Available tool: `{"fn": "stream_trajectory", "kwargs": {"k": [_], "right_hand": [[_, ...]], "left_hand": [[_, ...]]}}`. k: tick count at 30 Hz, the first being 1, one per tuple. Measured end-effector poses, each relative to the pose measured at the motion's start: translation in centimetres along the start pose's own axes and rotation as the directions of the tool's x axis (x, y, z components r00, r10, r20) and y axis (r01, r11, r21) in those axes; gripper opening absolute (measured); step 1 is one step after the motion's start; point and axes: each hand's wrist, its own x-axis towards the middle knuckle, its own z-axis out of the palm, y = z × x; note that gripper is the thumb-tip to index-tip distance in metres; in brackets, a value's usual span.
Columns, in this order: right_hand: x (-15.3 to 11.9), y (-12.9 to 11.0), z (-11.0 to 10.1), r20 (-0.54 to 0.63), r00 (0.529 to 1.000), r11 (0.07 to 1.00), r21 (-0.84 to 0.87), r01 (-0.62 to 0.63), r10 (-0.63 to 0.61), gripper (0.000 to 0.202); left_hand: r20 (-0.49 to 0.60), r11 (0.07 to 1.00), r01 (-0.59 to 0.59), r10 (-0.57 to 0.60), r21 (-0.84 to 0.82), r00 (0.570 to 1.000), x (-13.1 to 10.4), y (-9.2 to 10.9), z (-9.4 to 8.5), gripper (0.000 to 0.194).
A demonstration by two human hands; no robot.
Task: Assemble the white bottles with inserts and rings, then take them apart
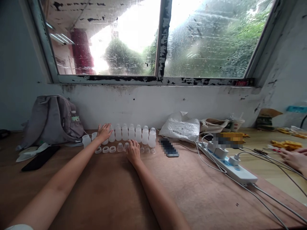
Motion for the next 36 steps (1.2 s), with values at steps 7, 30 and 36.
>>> {"fn": "stream_trajectory", "kwargs": {"k": [7, 30, 36], "right_hand": [[0.0, -0.2, -0.6, -0.056, 0.998, 0.983, 0.182, 0.023, -0.013, 0.033], [-2.9, 0.7, -5.4, 0.577, 0.754, 0.188, 0.741, -0.645, 0.313, 0.041], [-2.9, 0.6, -5.0, 0.576, 0.754, 0.173, 0.747, -0.642, 0.316, 0.032]], "left_hand": [[-0.097, 0.998, 0.056, -0.059, -0.041, 0.993, -0.9, 1.3, -1.6, 0.025], [0.221, 0.758, -0.062, 0.266, -0.649, 0.938, -14.7, 6.5, -2.8, 0.043], [0.186, 0.82, -0.259, 0.399, -0.51, 0.898, -14.5, 6.5, -3.8, 0.048]]}}
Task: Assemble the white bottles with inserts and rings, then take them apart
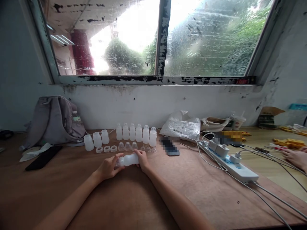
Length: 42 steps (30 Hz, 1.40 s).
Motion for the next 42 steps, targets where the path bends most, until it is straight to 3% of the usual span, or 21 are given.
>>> {"fn": "stream_trajectory", "kwargs": {"k": [9, 12, 14, 16, 19, 21, 23, 26, 29, 34, 38, 42], "right_hand": [[0.0, 0.2, -0.3, -0.026, 1.0, 0.999, 0.042, -0.012, 0.013, 0.03], [0.1, 0.3, -0.3, -0.032, 0.999, 0.998, 0.055, -0.007, 0.009, 0.03], [0.1, 0.4, -0.3, -0.039, 0.999, 0.998, 0.066, 0.001, 0.002, 0.03], [0.1, 0.4, -0.3, -0.053, 0.999, 0.997, 0.078, 0.012, -0.008, 0.03], [0.2, 0.3, -0.3, -0.096, 0.995, 0.995, 0.099, 0.032, -0.022, 0.028], [0.3, 0.2, -0.4, -0.15, 0.988, 0.992, 0.118, 0.049, -0.031, 0.028], [0.4, 0.1, -0.6, -0.209, 0.977, 0.988, 0.14, 0.064, -0.033, 0.029], [0.6, 0.0, -0.8, -0.262, 0.965, 0.983, 0.171, 0.071, -0.024, 0.03], [0.7, -0.1, -0.9, -0.286, 0.958, 0.979, 0.192, 0.072, -0.014, 0.028], [0.6, -0.1, -0.8, -0.33, 0.944, 0.973, 0.218, 0.075, 0.001, 0.024], [0.6, -0.2, -0.8, -0.335, 0.942, 0.972, 0.224, 0.071, 0.008, 0.023], [0.6, -0.2, -0.8, -0.329, 0.944, 0.971, 0.231, 0.067, 0.013, 0.023]], "left_hand": [[0.013, 0.997, -0.07, 0.07, 0.038, 0.997, 0.2, -0.3, -0.4, 0.039], [-0.016, 0.997, -0.054, 0.054, -0.046, 0.998, 0.3, -0.2, -0.6, 0.038], [-0.024, 0.983, 0.02, -0.025, -0.183, 0.999, 0.5, -0.1, -0.6, 0.036], [0.004, 0.917, 0.128, -0.137, -0.378, 0.991, 0.6, -0.1, -0.3, 0.031], [0.084, 0.728, 0.273, -0.285, -0.629, 0.955, 0.8, -0.4, 0.3, 0.029], [0.106, 0.617, 0.337, -0.38, -0.711, 0.919, 0.8, -1.0, 0.7, 0.031], [0.057, 0.578, 0.357, -0.472, -0.733, 0.88, 0.8, -1.9, 0.9, 0.033], [-0.111, 0.685, 0.357, -0.538, -0.635, 0.836, 0.6, -3.2, 1.0, 0.039], [-0.21, 0.802, 0.39, -0.521, -0.453, 0.827, 0.5, -4.2, 1.1, 0.042], [-0.188, 0.864, 0.4, -0.467, -0.307, 0.864, 0.5, -5.0, 1.6, 0.045], [-0.128, 0.847, 0.408, -0.471, -0.34, 0.873, 0.4, -5.3, 2.3, 0.058], [-0.093, 0.823, 0.402, -0.473, -0.401, 0.876, 0.4, -5.3, 2.5, 0.053]]}}
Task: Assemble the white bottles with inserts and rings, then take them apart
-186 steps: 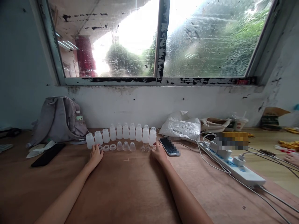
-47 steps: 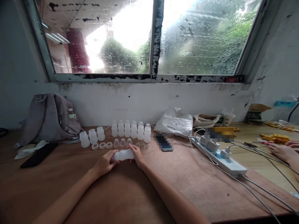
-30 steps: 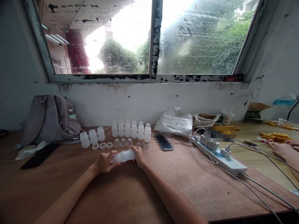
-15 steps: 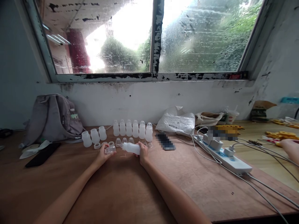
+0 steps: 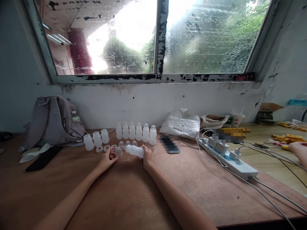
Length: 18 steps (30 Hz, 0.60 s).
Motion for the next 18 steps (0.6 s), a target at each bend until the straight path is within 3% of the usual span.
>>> {"fn": "stream_trajectory", "kwargs": {"k": [7, 14, 18], "right_hand": [[0.0, 0.1, 0.0, 0.018, 1.0, 1.0, -0.008, 0.003, -0.003, 0.026], [-0.1, 0.1, 0.0, 0.021, 1.0, 1.0, -0.025, 0.006, -0.005, 0.028], [-0.1, 0.1, 0.0, 0.038, 0.999, 0.999, -0.04, 0.008, -0.007, 0.028]], "left_hand": [[-0.034, 0.987, -0.035, 0.041, 0.158, 0.999, -0.1, 0.8, -0.2, 0.042], [0.048, 0.966, -0.068, 0.058, 0.248, 0.997, -0.3, 1.1, -0.2, 0.038], [0.012, 0.942, -0.014, 0.01, 0.334, 1.0, 0.0, 1.2, 0.3, 0.028]]}}
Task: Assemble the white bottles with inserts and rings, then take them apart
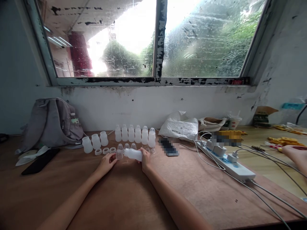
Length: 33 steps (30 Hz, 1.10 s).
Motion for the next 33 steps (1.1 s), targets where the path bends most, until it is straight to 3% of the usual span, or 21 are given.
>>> {"fn": "stream_trajectory", "kwargs": {"k": [4, 9, 12, 14, 15, 17, 19, 22, 24, 27, 30, 33], "right_hand": [[-0.1, 0.0, 0.1, 0.015, 1.0, 1.0, -0.017, 0.006, -0.006, 0.028], [-0.2, 0.0, 0.2, 0.024, 1.0, 0.998, -0.06, 0.01, -0.009, 0.03], [-0.1, -0.1, 0.1, 0.024, 1.0, 0.995, -0.094, 0.015, -0.013, 0.03], [-0.1, -0.1, 0.1, 0.027, 1.0, 0.993, -0.113, 0.015, -0.012, 0.029], [-0.2, -0.1, 0.2, 0.031, 0.999, 0.992, -0.127, 0.014, -0.01, 0.027], [-0.6, -0.1, 0.4, 0.049, 0.999, 0.988, -0.153, 0.007, 0.0, 0.025], [-1.3, -0.1, 0.8, 0.077, 0.997, 0.985, -0.171, -0.008, 0.022, 0.025], [-2.7, -0.2, 1.6, 0.102, 0.995, 0.974, -0.224, 0.011, 0.012, 0.026], [-3.7, -0.5, 2.1, 0.111, 0.988, 0.944, -0.299, 0.136, -0.108, 0.025], [-4.7, -1.2, 2.4, 0.165, 0.926, 0.834, -0.401, 0.379, -0.341, 0.027], [-5.2, -2.0, 2.1, 0.257, 0.858, 0.73, -0.451, 0.514, -0.445, 0.029], [-5.6, -2.8, 1.3, 0.489, 0.726, 0.567, -0.457, 0.685, -0.483, 0.023]], "left_hand": [[-0.042, 0.995, 0.07, -0.067, 0.067, 0.997, 0.4, 0.3, 0.7, 0.013], [-0.059, 0.989, 0.086, -0.08, 0.116, 0.995, 0.2, 0.6, 1.2, 0.013], [-0.219, 0.989, -0.004, 0.036, 0.146, 0.975, -0.3, 0.9, 0.9, 0.019], [-0.317, 0.97, -0.125, 0.188, 0.207, 0.929, -0.7, 1.5, 0.4, 0.034], [-0.318, 0.953, -0.184, 0.257, 0.242, 0.913, -1.0, 1.9, 0.2, 0.04], [-0.237, 0.918, -0.273, 0.345, 0.288, 0.908, -1.5, 2.7, -0.3, 0.046], [-0.123, 0.902, -0.312, 0.36, 0.297, 0.925, -2.0, 3.6, -0.6, 0.046], [0.007, 0.93, -0.246, 0.254, 0.273, 0.967, -2.5, 4.3, -0.6, 0.038], [0.041, 0.957, -0.15, 0.144, 0.25, 0.989, -2.6, 4.4, -0.5, 0.031], [0.045, 0.972, -0.094, 0.086, 0.215, 0.995, -2.5, 4.3, -0.5, 0.023], [0.067, 0.986, -0.117, 0.11, 0.121, 0.992, -2.3, 4.5, -0.9, 0.02], [0.223, 0.991, -0.122, 0.132, -0.059, 0.966, -2.3, 4.5, -1.4, 0.018]]}}
